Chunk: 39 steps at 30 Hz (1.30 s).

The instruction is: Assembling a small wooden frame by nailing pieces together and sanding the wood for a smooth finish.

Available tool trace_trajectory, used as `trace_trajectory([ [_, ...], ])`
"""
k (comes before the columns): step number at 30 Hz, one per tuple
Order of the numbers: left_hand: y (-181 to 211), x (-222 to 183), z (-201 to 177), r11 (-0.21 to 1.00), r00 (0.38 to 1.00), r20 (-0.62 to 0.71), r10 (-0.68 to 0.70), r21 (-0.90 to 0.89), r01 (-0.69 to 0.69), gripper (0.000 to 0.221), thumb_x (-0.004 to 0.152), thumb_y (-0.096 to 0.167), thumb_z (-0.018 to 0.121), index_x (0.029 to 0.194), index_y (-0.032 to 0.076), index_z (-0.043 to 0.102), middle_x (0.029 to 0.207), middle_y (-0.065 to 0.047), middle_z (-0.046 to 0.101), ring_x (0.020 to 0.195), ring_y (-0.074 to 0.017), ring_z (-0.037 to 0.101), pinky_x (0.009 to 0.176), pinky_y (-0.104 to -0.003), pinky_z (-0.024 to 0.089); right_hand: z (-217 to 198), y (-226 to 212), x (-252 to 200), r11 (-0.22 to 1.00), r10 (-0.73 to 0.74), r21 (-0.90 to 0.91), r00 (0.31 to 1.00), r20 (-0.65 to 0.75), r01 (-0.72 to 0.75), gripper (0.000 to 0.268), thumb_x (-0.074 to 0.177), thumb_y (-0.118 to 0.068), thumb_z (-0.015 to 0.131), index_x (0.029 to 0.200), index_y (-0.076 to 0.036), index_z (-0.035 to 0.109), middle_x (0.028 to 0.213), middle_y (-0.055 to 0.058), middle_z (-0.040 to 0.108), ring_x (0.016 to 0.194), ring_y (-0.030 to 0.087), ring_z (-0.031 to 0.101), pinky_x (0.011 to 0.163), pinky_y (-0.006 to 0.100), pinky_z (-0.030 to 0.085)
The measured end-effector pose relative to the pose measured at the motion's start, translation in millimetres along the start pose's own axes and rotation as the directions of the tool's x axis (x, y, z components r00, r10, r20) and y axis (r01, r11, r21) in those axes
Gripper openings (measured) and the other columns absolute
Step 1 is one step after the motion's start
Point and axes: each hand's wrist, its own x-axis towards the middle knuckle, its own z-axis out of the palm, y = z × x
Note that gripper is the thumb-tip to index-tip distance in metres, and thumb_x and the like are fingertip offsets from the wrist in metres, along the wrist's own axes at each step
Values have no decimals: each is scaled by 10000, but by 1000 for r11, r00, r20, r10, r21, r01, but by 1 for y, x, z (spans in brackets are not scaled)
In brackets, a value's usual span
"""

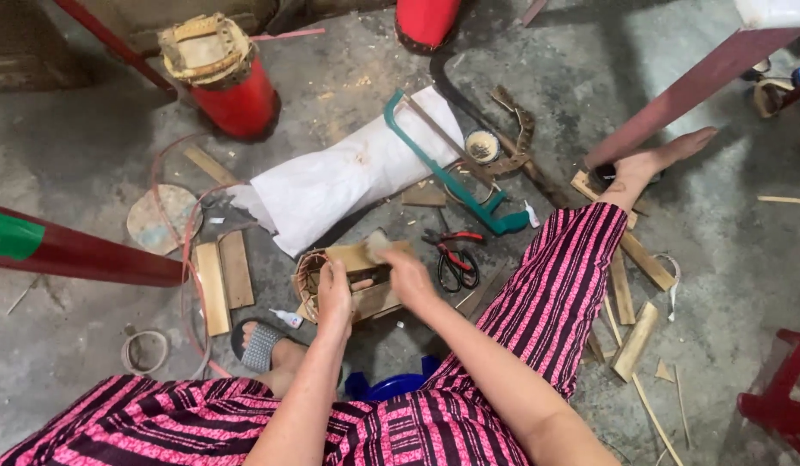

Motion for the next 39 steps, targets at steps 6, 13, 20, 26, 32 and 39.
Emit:
trace_trajectory([
  [6,-9,6,-4,1000,1000,13,1,-30,0,635,1069,366,386,1575,17,232,1502,-269,393,1028,-362,744,755,-499,597,1,-7,-6,981,-191,22,980,-53,193,566,906,15,487,1356,-270,679,1351,109,675,1258,331,626,1055,439,518],
  [13,8,1,5,989,991,94,-96,-108,106,596,1044,240,501,1538,55,224,1452,-247,354,1242,-444,520,899,-498,470,-12,-24,-15,990,-140,21,989,-38,141,563,920,16,477,1374,-255,670,1352,111,670,1231,328,640,1043,422,526],
  [20,-4,-11,5,986,988,144,-51,-152,73,658,925,69,557,1528,66,294,1286,-201,596,1014,-292,721,857,-360,592,-37,4,2,980,76,177,995,61,-86,588,954,21,398,1443,-207,632,1424,108,640,1308,283,603,1114,395,479],
  [26,-5,-2,-3,993,981,157,113,-48,-107,605,844,-46,573,1428,14,427,1204,-259,663,1032,-330,669,893,-486,574,-51,-9,12,996,2,89,1000,-23,0,554,942,-62,466,1446,-245,609,1462,88,598,1342,307,558,1120,440,463],
  [32,-15,6,-5,987,977,154,147,46,-156,598,814,-59,605,1391,-1,462,1145,-254,696,1007,-284,649,887,-500,555,-4,30,34,986,-111,-138,984,-141,92,566,906,-28,488,1410,-248,620,1392,63,610,1320,267,577,1105,380,482],
  [39,-3,-8,-2,991,985,134,109,60,-117,692,803,-58,592,1459,-91,375,1271,-359,594,1137,-372,610,953,-573,503,-27,-49,10,906,-411,21,890,-200,423,492,1029,-4,364,1405,-173,632,1406,103,638,1366,327,549,1152,393,449],
])
